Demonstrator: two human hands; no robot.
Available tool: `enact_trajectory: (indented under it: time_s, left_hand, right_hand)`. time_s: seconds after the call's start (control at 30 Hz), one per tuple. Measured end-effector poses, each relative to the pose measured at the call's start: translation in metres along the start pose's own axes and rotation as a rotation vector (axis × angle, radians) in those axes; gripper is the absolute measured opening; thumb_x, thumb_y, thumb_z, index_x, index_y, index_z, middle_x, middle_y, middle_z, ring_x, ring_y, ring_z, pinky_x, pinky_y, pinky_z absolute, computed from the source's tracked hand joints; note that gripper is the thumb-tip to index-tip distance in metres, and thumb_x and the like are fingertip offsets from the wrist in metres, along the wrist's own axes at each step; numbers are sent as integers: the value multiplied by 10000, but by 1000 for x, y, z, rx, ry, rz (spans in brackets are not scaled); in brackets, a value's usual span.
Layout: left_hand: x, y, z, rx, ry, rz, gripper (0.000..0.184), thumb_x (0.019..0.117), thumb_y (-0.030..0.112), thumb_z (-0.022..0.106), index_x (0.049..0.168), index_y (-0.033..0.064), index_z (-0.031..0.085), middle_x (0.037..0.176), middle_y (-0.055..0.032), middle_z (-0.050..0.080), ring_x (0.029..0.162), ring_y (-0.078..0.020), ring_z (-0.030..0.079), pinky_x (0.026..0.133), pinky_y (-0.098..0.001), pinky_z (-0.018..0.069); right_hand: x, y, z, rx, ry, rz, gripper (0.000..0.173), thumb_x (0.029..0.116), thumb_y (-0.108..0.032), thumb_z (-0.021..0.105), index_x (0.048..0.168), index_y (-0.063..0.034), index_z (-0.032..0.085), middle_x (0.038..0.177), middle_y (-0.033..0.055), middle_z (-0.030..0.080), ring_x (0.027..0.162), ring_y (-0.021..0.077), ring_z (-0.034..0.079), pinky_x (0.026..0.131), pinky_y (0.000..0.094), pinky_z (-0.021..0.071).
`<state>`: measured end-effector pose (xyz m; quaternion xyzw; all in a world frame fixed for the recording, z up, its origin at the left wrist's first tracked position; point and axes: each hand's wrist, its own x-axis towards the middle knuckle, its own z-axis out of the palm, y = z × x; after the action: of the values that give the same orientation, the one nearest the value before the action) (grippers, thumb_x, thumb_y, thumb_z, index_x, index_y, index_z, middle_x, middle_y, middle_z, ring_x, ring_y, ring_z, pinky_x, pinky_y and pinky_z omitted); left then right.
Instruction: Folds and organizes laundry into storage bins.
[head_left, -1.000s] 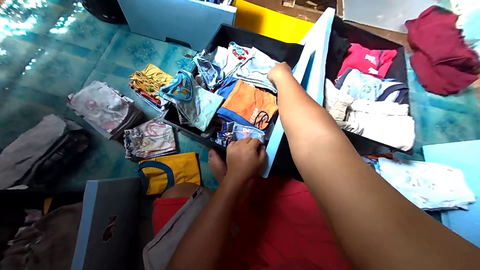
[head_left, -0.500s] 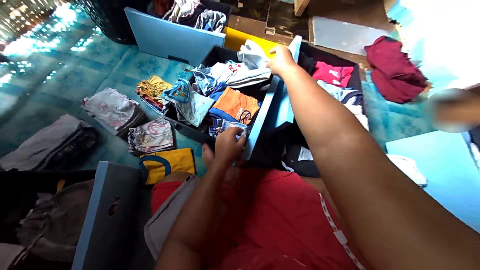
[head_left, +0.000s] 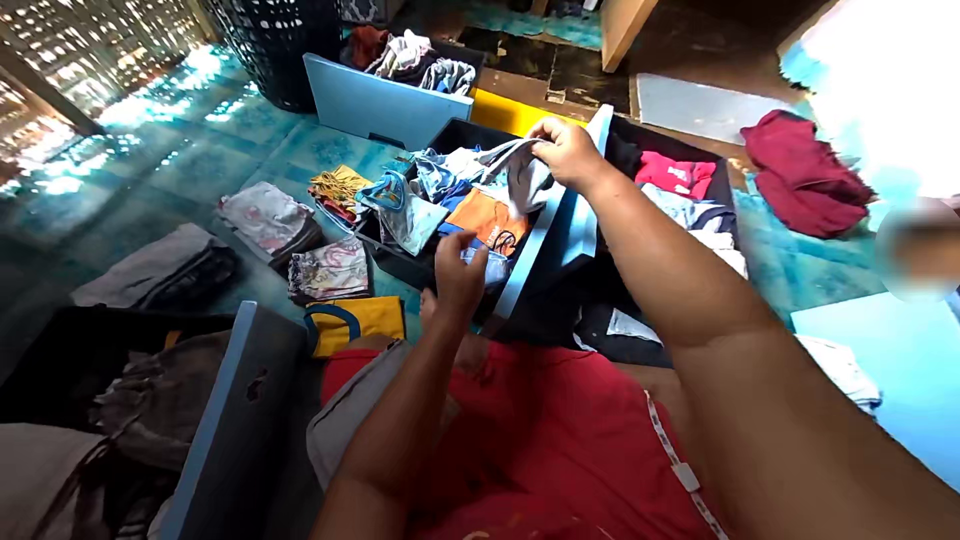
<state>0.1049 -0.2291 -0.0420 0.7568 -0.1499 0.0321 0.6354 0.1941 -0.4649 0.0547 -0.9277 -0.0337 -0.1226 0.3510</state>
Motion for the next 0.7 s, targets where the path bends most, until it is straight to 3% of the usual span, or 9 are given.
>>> enact_trajectory:
  time_s: [0.1,0.17,0.2,0.27,0.33,0.4,0.47,0.53,0.7]
  left_hand:
    - [13,49,-8,97,208,119,555,887,271,744,1325,-31,585,1354,-266,552,1297,-391,503,1077,-526,421]
    - [19,73,-18,247,164,172,586,890,365,753,1357,45,600,1502,-235,464,1428,-410,392,1146,-621,317]
    - [22,81,-26,318,112,212,488,902,337,743,1296,66,644,1493,-217,487,1437,-411,391,1133,-680,282]
    - [25,90,-46,381,-14,321,270,871,184,731,1101,43,716,1311,-184,628,1318,-386,525,1046,-741,316]
    - [18,104,-73,363,-247,345,189,892,108,705,1047,2,682,1101,-140,680,1069,-255,643,947,-559,487]
    - [7,120,-94,326,-492,326,151,904,51,688,1014,-28,623,898,-96,642,813,-138,623,768,-344,540]
    - [-9,135,-106,364,-666,281,159,889,26,716,999,-21,612,855,-85,618,768,-135,598,732,-329,525]
    - [-25,143,-114,437,-766,263,164,874,-3,723,1006,-7,627,887,-96,641,791,-160,618,745,-363,539]
    - [-55,150,-125,583,-882,216,242,937,1,651,1173,23,699,1043,-116,707,906,-186,669,851,-405,554]
  right_hand:
    - [-28,-60,-15,-77,-104,-192,193,1014,-106,575,1128,-3,690,1077,164,706,988,220,679,942,437,531]
    - [-54,-94,-26,-119,-167,-287,166,998,-120,613,1099,-35,716,1081,156,705,1014,237,676,945,467,523]
    - [-67,-106,-31,-126,-192,-328,160,990,-122,622,1092,-55,727,1084,146,709,1027,236,676,948,475,521]
    - [-91,-123,-44,-94,-247,-380,162,978,-119,624,1087,-87,740,1075,102,714,1012,182,669,932,437,522]
    - [-113,-130,-56,-34,-320,-384,137,976,-127,628,1070,-107,726,1034,38,706,944,94,654,878,359,538]
    - [-133,-134,-65,-34,-372,-392,106,983,-130,623,1059,-110,695,967,-6,695,856,35,642,808,297,552]
    - [-152,-139,-69,-100,-402,-435,103,985,-138,637,1052,-79,689,947,28,692,857,88,651,815,344,553]
    - [-169,-143,-68,-158,-446,-535,113,961,-94,662,1031,-27,719,950,115,684,903,224,664,853,460,547]
    - [-192,-139,-52,-238,-504,-666,200,922,59,648,1061,-24,764,979,186,664,921,336,666,844,525,558]
